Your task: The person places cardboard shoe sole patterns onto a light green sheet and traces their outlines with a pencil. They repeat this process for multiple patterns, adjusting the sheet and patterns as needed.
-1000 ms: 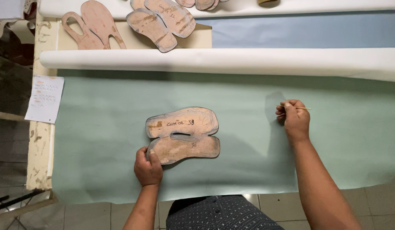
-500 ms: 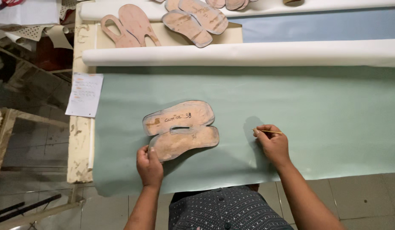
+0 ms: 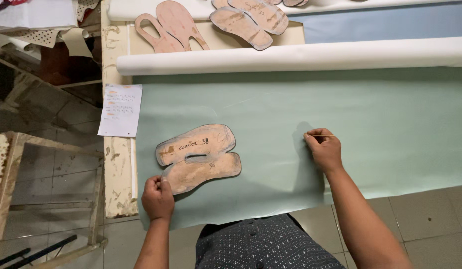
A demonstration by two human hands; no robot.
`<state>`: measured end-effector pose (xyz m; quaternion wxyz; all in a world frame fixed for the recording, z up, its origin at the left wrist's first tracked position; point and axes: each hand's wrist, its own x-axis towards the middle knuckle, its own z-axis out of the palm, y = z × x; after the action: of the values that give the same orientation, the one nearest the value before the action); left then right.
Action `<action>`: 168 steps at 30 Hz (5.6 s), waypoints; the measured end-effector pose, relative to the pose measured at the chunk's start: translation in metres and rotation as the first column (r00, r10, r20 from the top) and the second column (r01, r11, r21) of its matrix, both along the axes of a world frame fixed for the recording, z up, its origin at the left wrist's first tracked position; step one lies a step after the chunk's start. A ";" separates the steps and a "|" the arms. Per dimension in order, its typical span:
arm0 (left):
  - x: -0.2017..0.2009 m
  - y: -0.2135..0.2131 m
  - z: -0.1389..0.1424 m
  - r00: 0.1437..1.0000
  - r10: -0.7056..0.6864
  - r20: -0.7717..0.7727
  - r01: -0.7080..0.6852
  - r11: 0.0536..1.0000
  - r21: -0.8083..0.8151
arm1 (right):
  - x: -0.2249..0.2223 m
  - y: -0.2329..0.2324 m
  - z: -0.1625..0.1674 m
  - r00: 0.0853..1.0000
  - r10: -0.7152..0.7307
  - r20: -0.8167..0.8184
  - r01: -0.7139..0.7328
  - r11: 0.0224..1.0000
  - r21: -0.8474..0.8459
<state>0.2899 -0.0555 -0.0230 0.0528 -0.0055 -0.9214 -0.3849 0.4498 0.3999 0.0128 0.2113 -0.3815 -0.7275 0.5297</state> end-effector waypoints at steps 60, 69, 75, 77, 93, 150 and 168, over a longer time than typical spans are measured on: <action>0.012 -0.069 -0.032 0.921 0.388 -0.043 -0.383 0.919 0.093 | -0.086 -0.072 0.009 0.879 0.474 0.048 -0.466 0.876 -0.123; 0.008 -0.059 -0.023 0.917 0.375 -0.132 -0.370 0.927 0.064 | -0.130 -0.142 -0.016 0.753 0.649 -0.112 -0.657 0.750 -0.076; 0.010 -0.056 -0.019 0.924 0.367 -0.103 -0.364 0.930 0.049 | -0.136 -0.143 -0.015 0.756 0.654 0.037 -0.655 0.756 0.012; 0.010 -0.056 -0.017 0.928 0.361 -0.097 -0.359 0.933 0.035 | -0.135 -0.144 -0.013 0.766 0.639 0.069 -0.640 0.768 -0.005; 0.011 -0.053 -0.022 0.923 0.374 -0.088 -0.378 0.925 -0.039 | -0.155 -0.133 -0.016 0.804 0.579 -0.133 -0.586 0.811 -0.012; -0.024 0.032 0.029 0.996 0.022 -0.090 -0.035 0.988 -0.147 | -0.172 0.027 0.112 0.904 0.160 -0.396 -0.291 0.909 -0.298; -0.095 0.024 0.031 0.964 0.074 -0.257 -0.144 0.954 -0.264 | -0.242 -0.049 0.014 0.794 0.566 0.219 -0.535 0.481 0.695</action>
<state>0.1954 -0.0314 0.0078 0.1857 -0.0091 -0.9519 -0.2435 0.2081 0.3512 0.0267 0.1782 -0.0009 -0.9536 0.2425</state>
